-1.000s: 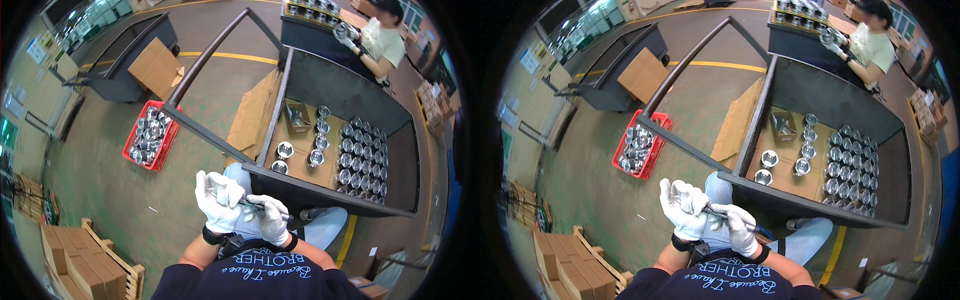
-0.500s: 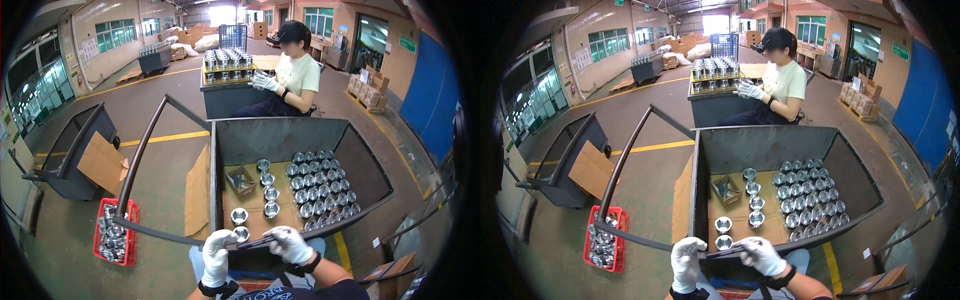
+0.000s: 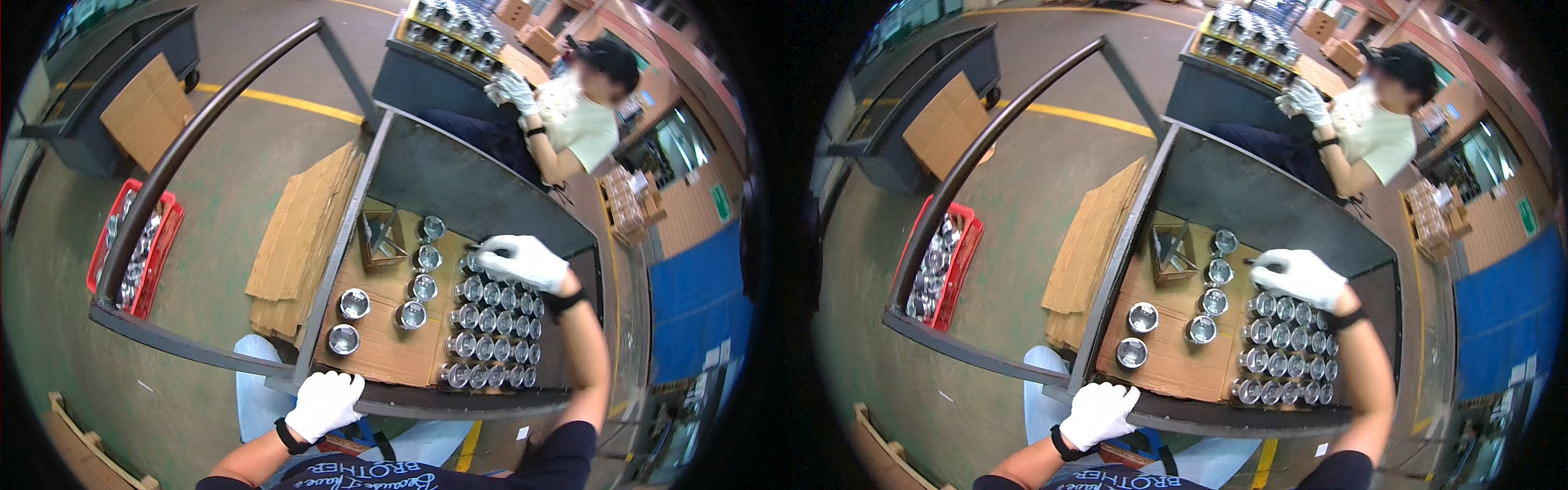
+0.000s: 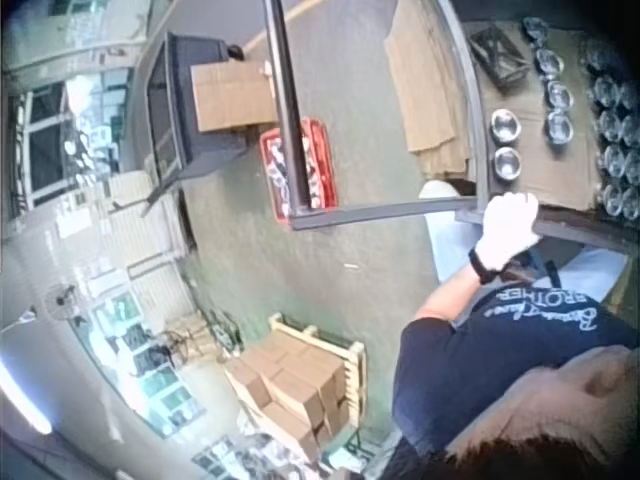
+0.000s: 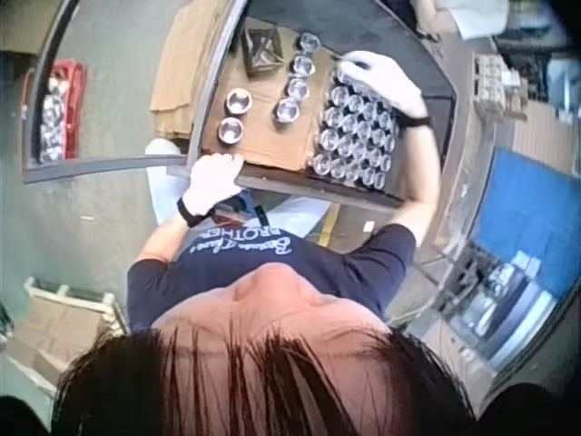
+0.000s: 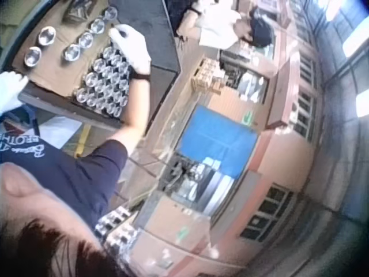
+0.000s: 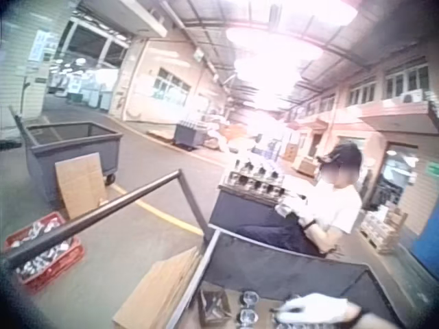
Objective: Inspecting metal engine pistons and arranging them in a storage bin on a factory floor.
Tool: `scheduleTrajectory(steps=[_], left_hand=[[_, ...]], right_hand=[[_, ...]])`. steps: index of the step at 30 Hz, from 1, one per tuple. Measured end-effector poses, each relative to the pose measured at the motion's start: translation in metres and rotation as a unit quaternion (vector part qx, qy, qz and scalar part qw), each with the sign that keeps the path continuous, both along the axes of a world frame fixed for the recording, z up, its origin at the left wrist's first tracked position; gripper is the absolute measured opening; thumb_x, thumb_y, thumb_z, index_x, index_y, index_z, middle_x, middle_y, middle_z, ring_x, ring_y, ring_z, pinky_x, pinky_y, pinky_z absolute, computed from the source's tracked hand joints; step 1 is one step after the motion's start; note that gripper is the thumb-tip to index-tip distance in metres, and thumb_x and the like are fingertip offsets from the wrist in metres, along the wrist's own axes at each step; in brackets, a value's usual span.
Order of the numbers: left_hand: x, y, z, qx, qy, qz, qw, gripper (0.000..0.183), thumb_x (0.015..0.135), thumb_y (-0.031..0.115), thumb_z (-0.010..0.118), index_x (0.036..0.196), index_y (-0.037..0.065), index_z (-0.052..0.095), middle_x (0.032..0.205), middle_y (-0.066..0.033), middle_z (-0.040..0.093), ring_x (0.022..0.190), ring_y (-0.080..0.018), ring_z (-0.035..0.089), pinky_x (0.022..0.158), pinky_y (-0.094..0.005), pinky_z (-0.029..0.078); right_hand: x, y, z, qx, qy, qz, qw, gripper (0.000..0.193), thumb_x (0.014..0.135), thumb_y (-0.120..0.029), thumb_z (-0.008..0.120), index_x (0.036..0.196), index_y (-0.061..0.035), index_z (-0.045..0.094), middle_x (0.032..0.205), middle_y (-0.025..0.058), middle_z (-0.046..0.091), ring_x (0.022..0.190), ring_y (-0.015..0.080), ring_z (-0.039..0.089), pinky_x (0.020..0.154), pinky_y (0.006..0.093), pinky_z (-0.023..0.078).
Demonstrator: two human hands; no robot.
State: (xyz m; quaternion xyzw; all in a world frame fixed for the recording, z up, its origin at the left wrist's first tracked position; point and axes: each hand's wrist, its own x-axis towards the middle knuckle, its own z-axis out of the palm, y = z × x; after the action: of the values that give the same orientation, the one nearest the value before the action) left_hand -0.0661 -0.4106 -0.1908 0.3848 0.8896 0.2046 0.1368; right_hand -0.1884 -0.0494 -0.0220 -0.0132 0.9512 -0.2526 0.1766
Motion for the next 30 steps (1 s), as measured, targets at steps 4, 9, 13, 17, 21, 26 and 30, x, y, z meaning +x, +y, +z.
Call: scheduleTrajectory(steps=[4,9,13,17,21,26,30], left_hand=[[0.000,-0.005,-0.005,-0.005,-0.027,-0.025,0.999,0.048,0.067,0.040,0.076,0.102,0.009,0.064,0.077,-0.0057,0.062,0.071,-0.0248,0.065,0.059,-0.0390,0.051],[0.006,0.001,-0.007,-0.010,-0.014,-0.029,0.999,0.048,0.068,0.039,0.074,0.103,0.008,0.063,0.075,-0.0035,0.061,0.063,-0.0225,0.062,0.051,-0.0388,0.050],[-0.010,0.015,0.010,-0.029,-0.055,-0.047,0.997,0.060,0.063,0.047,0.078,0.103,0.005,0.062,0.075,-0.0022,0.059,0.070,-0.0214,0.063,0.054,-0.0359,0.051],[-0.004,0.018,0.014,-0.125,-0.092,-0.029,0.987,0.058,0.073,0.052,0.071,0.111,0.009,0.064,0.088,-0.0086,0.062,0.076,-0.0286,0.058,0.066,-0.0410,0.046],[-0.005,0.012,0.006,-0.081,-0.087,-0.080,0.990,0.074,0.068,0.050,0.073,0.125,0.004,0.061,0.104,-0.0142,0.066,0.085,-0.0346,0.061,0.072,-0.0458,0.048],[-0.002,0.009,-0.004,-0.049,-0.049,-0.075,0.995,0.078,0.072,0.065,0.064,0.117,0.002,0.065,0.093,-0.0156,0.068,0.080,-0.0359,0.062,0.070,-0.0468,0.048],[0.000,0.011,-0.005,-0.076,-0.023,-0.078,0.994,0.078,0.072,0.067,0.063,0.114,0.002,0.067,0.093,-0.0154,0.068,0.078,-0.0354,0.063,0.069,-0.0466,0.049]], right_hand=[[-0.076,0.022,-0.214,-0.228,-0.117,-0.090,0.962,0.025,0.096,-0.023,0.059,0.109,-0.0031,0.067,0.090,0.0017,0.067,0.076,0.0120,0.061,0.070,0.0265,0.052],[-0.115,0.001,-0.425,-0.390,-0.112,-0.335,0.850,0.020,0.097,-0.014,0.053,0.112,-0.0083,0.065,0.084,0.0036,0.063,0.062,0.0153,0.060,0.053,0.0305,0.052],[-0.104,-0.006,-0.465,-0.448,-0.116,-0.388,0.797,0.049,0.096,-0.018,0.054,0.142,-0.0065,0.044,0.102,0.0148,0.069,0.065,0.0198,0.063,0.055,0.0332,0.053],[-0.079,-0.046,-0.472,-0.236,0.000,-0.264,0.935,0.072,0.089,-0.041,0.063,0.144,-0.0030,0.035,0.110,0.0219,0.066,0.099,0.0338,0.066,0.085,0.0423,0.053],[0.024,0.011,-0.452,-0.090,-0.078,0.001,0.993,0.056,0.092,-0.041,0.052,0.138,-0.0085,0.048,0.118,0.0231,0.065,0.109,0.0414,0.062,0.097,0.0473,0.047],[0.139,0.141,-0.428,0.022,-0.311,0.056,0.949,0.045,0.084,-0.042,0.058,0.112,-0.0093,0.071,0.115,0.0179,0.068,0.107,0.0336,0.066,0.092,0.0434,0.051],[0.189,0.216,-0.427,0.066,-0.323,-0.272,0.904,0.045,0.079,-0.041,0.066,0.103,-0.0025,0.073,0.103,0.0202,0.071,0.096,0.0357,0.069,0.083,0.0417,0.054]])
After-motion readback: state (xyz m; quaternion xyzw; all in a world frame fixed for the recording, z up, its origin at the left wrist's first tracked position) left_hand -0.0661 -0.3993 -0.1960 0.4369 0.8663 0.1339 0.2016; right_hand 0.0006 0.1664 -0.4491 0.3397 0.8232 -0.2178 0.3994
